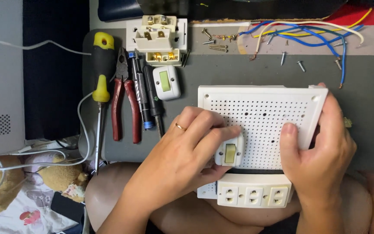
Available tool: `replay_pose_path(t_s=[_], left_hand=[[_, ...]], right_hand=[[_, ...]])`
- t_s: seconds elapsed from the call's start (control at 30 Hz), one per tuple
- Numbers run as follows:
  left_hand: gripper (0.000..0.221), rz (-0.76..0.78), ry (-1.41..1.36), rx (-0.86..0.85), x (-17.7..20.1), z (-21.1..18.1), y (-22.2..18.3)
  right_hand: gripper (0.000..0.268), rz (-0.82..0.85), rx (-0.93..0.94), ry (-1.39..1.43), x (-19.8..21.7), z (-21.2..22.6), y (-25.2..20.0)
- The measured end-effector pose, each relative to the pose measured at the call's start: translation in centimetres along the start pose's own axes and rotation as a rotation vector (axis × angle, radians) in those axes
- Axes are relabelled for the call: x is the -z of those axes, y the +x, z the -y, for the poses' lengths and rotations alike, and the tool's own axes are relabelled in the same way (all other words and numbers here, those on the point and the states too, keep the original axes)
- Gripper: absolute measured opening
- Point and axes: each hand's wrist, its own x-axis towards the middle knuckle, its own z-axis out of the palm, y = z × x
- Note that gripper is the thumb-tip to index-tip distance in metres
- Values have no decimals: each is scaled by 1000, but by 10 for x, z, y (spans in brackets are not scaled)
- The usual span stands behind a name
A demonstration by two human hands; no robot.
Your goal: Wiring and assembling electrical components onto a plastic panel.
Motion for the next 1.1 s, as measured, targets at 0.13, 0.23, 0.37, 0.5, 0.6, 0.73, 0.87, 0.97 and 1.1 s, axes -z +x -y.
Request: replay_pose_path(t_s=[0.13, 0.23, 0.37, 0.5, 0.6, 0.73, 0.87, 0.97, 1.1], left_hand=[[46, 19, -23, 3, 2, -1, 1], [46, 21, -6, 16, 2, -2, 2], [45, 18, -20, 20, 2, -2, 1], [46, 19, -53, 29, 2, -2, 1], [45, 26, -93, 43, 2, -1, 1], [50, 25, -113, 51, 1, 1, -1], [56, 63, -75, 125, 0, 3, -2], [57, 79, -93, 141, 0, 5, -1], [56, 67, -108, 107, 1, 7, -2]], right_hand=[[57, 9, 7, 9, -1, -1, -1], [58, 19, -11, 0, 0, 0, 0], [58, 10, -4, 4, 0, 1, 0], [59, 11, -15, 24, 1, 2, 0], [61, 17, -18, 27, 1, 0, -1], [61, 17, -27, 2, 0, 0, -3], [60, 9, -35, 49, 0, 1, -4], [61, 9, -30, 64, -1, 0, -4], [60, 14, -31, 69, 0, 1, -4]])
